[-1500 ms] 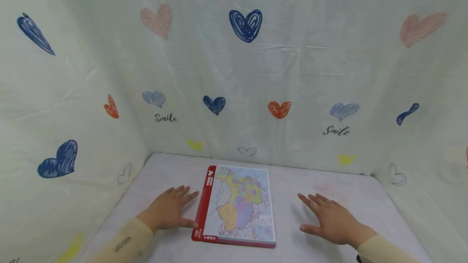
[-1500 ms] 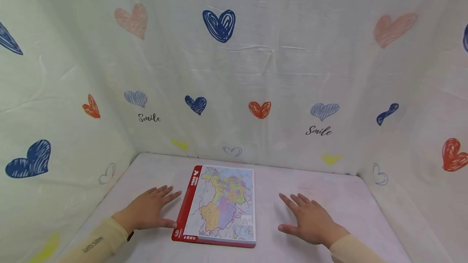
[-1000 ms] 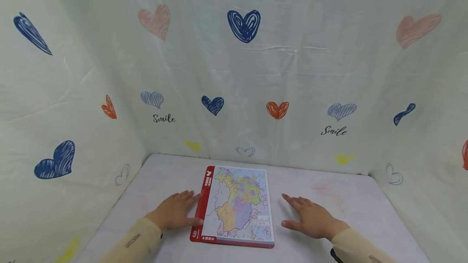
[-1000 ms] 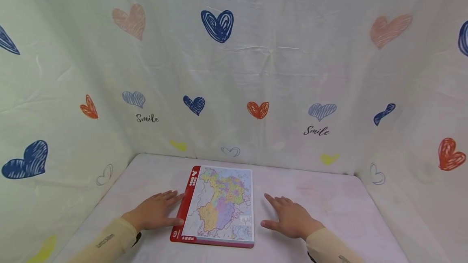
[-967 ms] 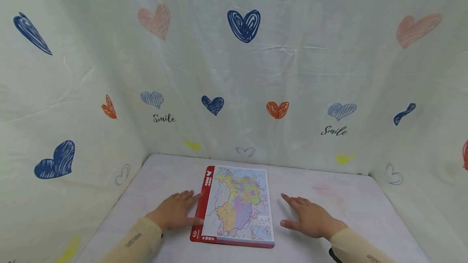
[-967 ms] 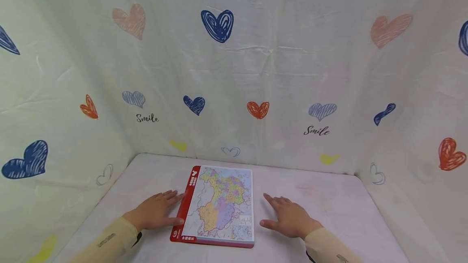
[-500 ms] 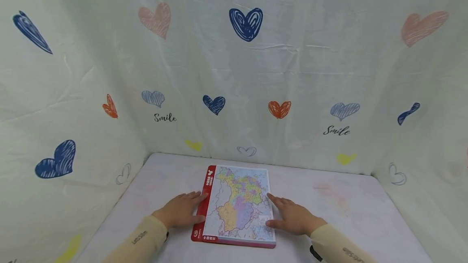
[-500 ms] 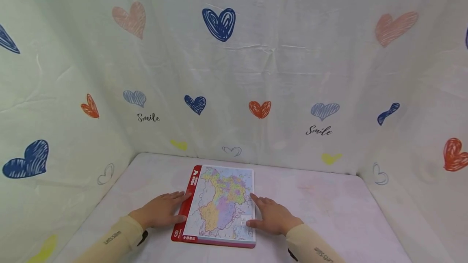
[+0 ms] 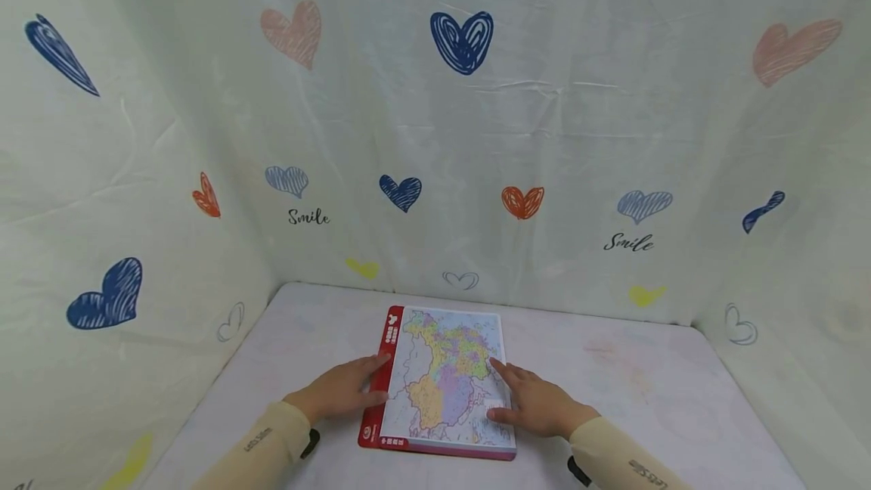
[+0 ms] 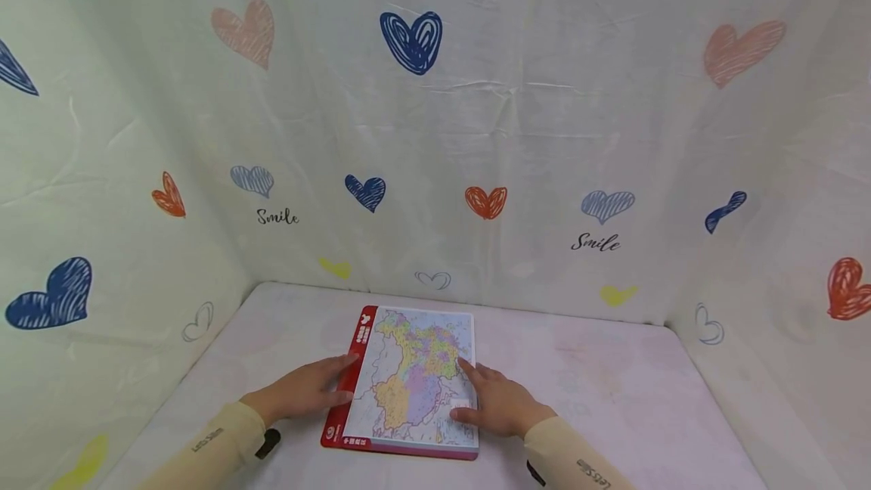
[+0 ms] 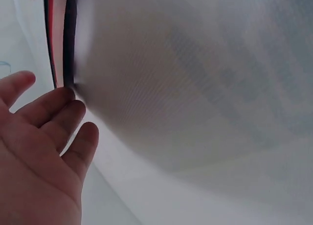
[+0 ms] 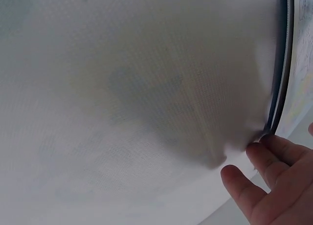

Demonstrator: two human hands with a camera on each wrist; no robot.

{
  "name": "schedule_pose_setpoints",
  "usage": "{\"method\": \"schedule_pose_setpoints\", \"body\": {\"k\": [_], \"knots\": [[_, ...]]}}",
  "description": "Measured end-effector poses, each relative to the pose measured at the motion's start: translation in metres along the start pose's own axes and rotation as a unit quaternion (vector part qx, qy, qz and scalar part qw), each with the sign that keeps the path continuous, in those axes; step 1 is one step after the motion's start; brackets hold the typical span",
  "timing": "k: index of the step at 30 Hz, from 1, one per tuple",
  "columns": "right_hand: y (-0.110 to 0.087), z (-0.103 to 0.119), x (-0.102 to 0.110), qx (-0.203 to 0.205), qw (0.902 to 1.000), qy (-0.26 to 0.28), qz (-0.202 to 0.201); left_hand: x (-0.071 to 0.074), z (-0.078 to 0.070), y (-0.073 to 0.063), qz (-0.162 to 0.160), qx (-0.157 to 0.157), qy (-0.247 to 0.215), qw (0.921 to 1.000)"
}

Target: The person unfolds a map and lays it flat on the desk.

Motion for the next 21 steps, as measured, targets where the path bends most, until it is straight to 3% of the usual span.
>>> {"method": "schedule_pose_setpoints", "body": {"k": [3,10,14,21], "knots": [[-0.0006,0.0008,0.0015,-0.001,1.0,-0.001,-0.002,0.0013,0.0009,0.0013,-0.017,0.014,-0.036,0.9991],[-0.0024,0.0045,0.0051,0.001,0.9994,0.028,-0.019,0.0016,0.0025,0.0038,-0.049,0.012,-0.11,0.9926],[-0.0031,0.0053,0.0069,0.007,0.998,0.051,-0.035,0.0,0.0052,0.0054,-0.048,0.02,-0.161,0.9855],[-0.001,0.0035,0.0092,0.01,0.9874,0.144,-0.065,0.0001,0.0048,0.0073,-0.035,0.023,-0.189,0.9811]]}}
Point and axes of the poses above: each hand's wrist, its own y-axis towards the middle knuckle, its own x-axis out of the back of the hand, z = x × y, the point moved 5 cm from there along y, towards the middle knuckle, and after that the axes turned 2 degrees about -z, right-handed, at the moved point
